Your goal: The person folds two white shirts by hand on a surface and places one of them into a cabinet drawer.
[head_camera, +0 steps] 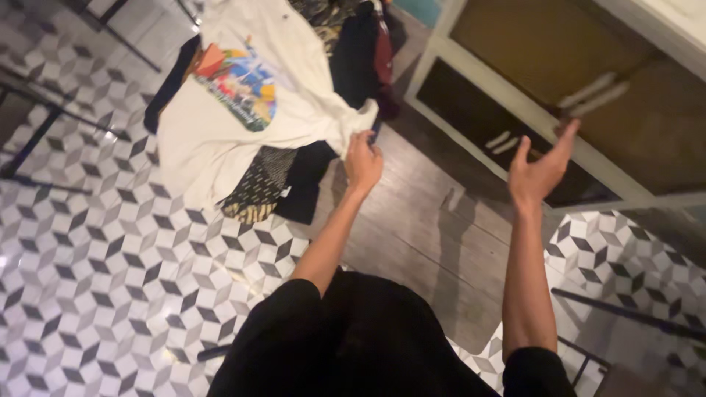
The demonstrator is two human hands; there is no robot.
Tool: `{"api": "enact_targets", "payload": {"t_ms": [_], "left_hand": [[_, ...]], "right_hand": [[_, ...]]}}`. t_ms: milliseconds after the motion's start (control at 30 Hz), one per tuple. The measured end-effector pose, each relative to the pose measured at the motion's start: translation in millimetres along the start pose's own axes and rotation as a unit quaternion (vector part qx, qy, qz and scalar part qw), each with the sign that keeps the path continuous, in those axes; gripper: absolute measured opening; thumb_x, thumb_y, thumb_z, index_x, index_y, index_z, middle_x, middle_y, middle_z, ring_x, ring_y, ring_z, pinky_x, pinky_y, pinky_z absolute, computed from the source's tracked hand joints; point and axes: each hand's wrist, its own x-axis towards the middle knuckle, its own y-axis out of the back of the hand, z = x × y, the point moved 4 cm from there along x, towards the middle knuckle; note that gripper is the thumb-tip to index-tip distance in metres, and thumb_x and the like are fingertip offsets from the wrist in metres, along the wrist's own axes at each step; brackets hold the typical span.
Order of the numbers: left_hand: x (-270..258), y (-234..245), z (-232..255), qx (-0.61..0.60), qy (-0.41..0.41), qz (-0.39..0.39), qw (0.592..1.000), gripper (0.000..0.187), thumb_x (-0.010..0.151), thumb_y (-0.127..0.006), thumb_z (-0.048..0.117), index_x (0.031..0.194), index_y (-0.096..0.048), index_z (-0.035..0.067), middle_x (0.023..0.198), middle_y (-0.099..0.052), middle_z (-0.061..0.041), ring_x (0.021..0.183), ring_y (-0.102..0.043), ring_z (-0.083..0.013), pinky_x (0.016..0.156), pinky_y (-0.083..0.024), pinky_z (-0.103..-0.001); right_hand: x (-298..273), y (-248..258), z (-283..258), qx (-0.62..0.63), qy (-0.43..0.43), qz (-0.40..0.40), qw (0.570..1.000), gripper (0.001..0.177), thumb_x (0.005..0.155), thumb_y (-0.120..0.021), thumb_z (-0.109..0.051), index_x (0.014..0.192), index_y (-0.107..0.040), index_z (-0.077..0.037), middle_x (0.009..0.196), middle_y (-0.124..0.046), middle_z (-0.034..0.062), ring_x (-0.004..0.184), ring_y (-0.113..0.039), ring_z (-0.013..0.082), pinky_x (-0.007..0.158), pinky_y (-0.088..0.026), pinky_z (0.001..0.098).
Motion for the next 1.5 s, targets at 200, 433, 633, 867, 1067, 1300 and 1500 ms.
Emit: {"api": "enact_targets", "payload": {"t_ms": [200,433,633,867,1067,1300,1500], "left_hand": [[46.8,87.7,-57.5,0.08,0.02,0.148,0.986,0.043,0.084,-0.066,0.008,0.126,-0.059,0.003,0.124,-0.057,-0.019,0.119,-0.057,-0.0392,0.1,-0.048,-0.049],[159.0,145.5,-108.6,0.114,0.019,0.228,0.967,0.06,0.078,-0.07,0.011,0.133,-0.049,0.002,0.136,-0.049,-0.022,0.131,-0.046,-0.0425,0.103,-0.043,-0.058],[289.4,177.7,-148.8,0.192,0.006,0.187,0.963,0.077,0.073,-0.073,0.008,0.142,-0.041,0.0,0.151,-0.034,-0.019,0.138,-0.039,-0.0407,0.098,-0.039,-0.067],[400.8,175.7,-169.1,0.278,-0.008,-0.014,0.96,0.086,0.079,-0.067,-0.002,0.157,-0.035,0.011,0.17,-0.019,-0.009,0.136,-0.044,-0.0346,0.097,-0.046,-0.056],[432.1,124.2,-177.5,0.319,-0.207,-0.092,0.92,0.101,0.07,-0.065,-0.01,0.159,-0.032,0.023,0.165,-0.034,-0.005,0.117,-0.06,-0.03,0.084,-0.05,-0.052],[445.8,79.1,-216.9,0.372,-0.261,-0.086,0.887,0.053,0.089,-0.069,0.008,0.139,-0.059,0.019,0.142,-0.054,-0.013,0.12,-0.059,-0.0341,0.091,-0.045,-0.057],[431.8,105.6,-186.4,0.357,-0.338,-0.089,0.867,0.043,0.071,-0.07,0.003,0.111,-0.074,0.017,0.139,-0.059,-0.008,0.114,-0.062,-0.0304,0.089,-0.043,-0.056]], "right_hand": [[-25.5,-57.4,-38.1,-0.021,-0.053,-0.058,0.997,0.093,0.102,-0.084,-0.01,0.166,-0.019,0.009,0.163,-0.027,0.0342,0.151,-0.03,0.0503,0.126,-0.028,0.0492],[-51.3,-197.3,-180.2,0.115,-0.097,-0.258,0.954,0.077,0.091,-0.079,-0.018,0.156,-0.04,-0.003,0.144,-0.056,0.0197,0.117,-0.063,0.0292,0.103,-0.05,0.0412],[-60.0,-329.9,-244.4,0.087,0.034,-0.272,0.958,0.081,0.087,-0.086,-0.033,0.148,-0.046,0.003,0.136,-0.059,0.0254,0.117,-0.063,0.0416,0.096,-0.05,0.0448],[-44.6,-361.0,-271.8,0.065,-0.142,-0.314,0.937,0.056,0.09,-0.077,-0.031,0.138,-0.06,-0.007,0.122,-0.069,0.0211,0.099,-0.071,0.0343,0.09,-0.053,0.0435],[-26.8,-349.5,-294.9,0.072,-0.172,-0.306,0.934,0.038,0.089,-0.079,-0.045,0.112,-0.075,-0.015,0.077,-0.073,0.0139,0.073,-0.072,0.0317,0.068,-0.053,0.0435],[-21.6,-352.8,-290.8,0.099,-0.161,-0.311,0.932,0.027,0.093,-0.073,-0.032,0.111,-0.069,-0.012,0.089,-0.072,0.0113,0.068,-0.07,0.027,0.066,-0.052,0.0412],[-24.6,-341.9,-302.6,0.111,-0.184,-0.327,0.92,0.018,0.094,-0.069,-0.017,0.11,-0.062,-0.013,0.079,-0.072,0.0107,0.065,-0.07,0.0264,0.066,-0.051,0.0418]]}}
